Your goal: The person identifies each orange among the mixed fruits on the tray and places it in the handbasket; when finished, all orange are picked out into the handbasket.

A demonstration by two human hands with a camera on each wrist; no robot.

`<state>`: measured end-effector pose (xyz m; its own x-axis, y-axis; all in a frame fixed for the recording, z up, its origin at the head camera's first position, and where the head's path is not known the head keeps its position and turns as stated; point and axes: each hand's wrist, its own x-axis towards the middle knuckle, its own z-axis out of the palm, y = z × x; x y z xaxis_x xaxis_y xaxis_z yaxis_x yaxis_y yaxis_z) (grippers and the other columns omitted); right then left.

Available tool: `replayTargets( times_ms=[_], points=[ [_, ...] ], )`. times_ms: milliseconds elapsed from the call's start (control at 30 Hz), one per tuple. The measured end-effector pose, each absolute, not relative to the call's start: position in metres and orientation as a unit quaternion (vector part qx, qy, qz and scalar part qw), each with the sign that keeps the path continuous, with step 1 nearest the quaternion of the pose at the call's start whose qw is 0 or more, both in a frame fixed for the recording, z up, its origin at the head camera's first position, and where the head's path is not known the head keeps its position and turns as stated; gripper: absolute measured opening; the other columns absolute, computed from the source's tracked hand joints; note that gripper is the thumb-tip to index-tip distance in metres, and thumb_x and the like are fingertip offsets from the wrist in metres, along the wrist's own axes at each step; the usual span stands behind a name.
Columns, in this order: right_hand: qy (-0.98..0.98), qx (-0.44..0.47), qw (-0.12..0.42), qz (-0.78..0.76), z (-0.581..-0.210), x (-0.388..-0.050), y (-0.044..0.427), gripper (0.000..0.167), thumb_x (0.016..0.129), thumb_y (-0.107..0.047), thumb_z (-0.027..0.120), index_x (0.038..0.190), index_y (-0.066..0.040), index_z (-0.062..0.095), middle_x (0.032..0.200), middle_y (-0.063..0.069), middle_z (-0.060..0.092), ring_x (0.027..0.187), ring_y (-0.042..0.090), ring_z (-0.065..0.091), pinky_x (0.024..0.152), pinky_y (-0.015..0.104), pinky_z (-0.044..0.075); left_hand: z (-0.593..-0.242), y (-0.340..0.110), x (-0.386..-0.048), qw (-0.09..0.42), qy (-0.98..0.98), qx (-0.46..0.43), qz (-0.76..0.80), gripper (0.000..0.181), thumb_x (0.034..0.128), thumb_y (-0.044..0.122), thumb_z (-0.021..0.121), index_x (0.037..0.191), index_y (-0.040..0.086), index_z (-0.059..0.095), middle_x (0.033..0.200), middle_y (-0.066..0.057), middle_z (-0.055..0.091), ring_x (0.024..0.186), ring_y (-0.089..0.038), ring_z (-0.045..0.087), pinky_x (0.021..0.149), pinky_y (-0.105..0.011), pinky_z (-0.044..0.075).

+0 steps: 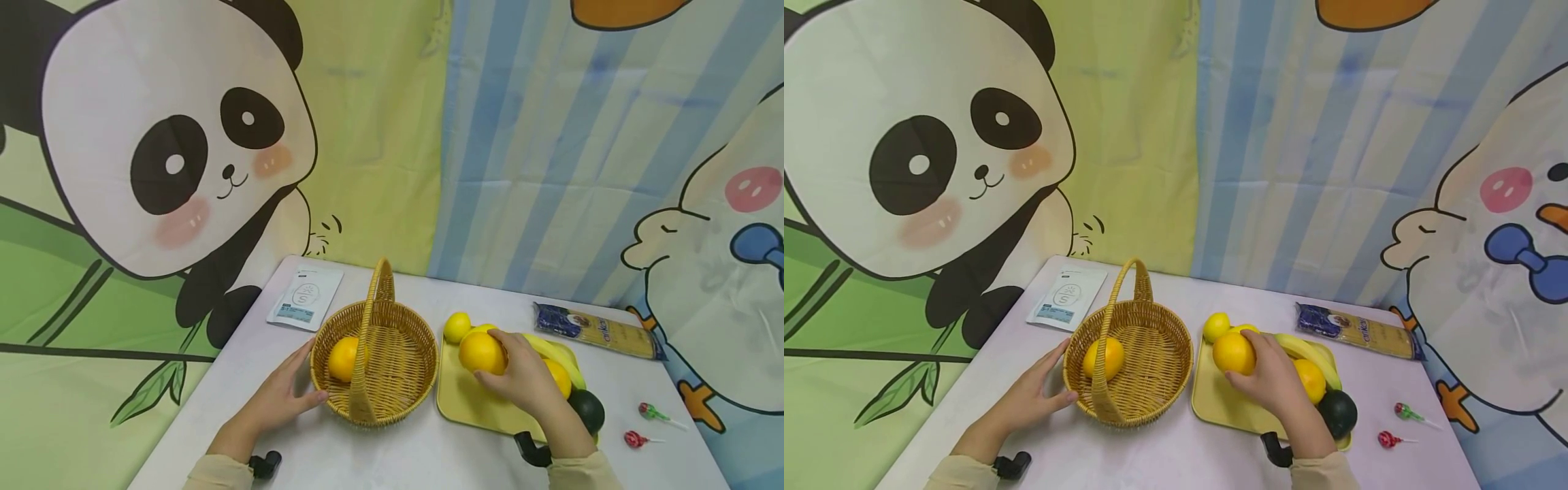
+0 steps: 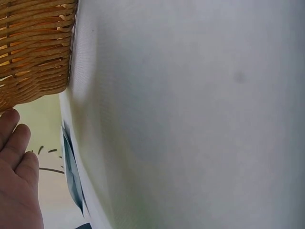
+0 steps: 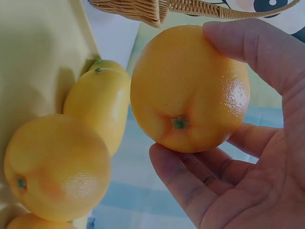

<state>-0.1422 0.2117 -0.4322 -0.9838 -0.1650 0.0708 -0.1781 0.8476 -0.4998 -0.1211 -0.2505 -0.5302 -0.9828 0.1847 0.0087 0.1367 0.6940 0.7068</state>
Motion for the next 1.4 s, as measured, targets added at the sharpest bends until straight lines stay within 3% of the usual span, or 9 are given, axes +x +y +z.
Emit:
replayTargets(
  times_ms=[300,1400],
  points=[
    [-0.959,0.108,0.027,0.261,-0.419,-0.149,0.209,0.079,0.082,-0.034,0.088,0.148,-0.008,0.053,0.138,0.019,0.060,0.115,0.033,0.063,0.094,0.055,0.060,-0.531,-0.251,-0.122,0.037,0.920,0.081,0.382,0.114,0.0804,0.065,0.081,0.169,0.034,0.016,0.175,-0.002,0.024,0.159,-0.042,0.028,0.123,-0.071,0.031],
    [-0.953,0.166,0.030,0.254,-0.389,-0.175,0.170,0.078,0.083,-0.035,0.088,0.149,-0.011,0.054,0.134,0.014,0.062,0.111,0.030,0.063,0.092,0.052,0.060,-0.528,-0.250,-0.120,0.044,0.916,0.080,0.390,0.114,0.0805,0.070,0.078,0.169,0.034,0.015,0.176,-0.001,0.023,0.160,-0.041,0.026,0.123,-0.071,0.031]
  ],
)
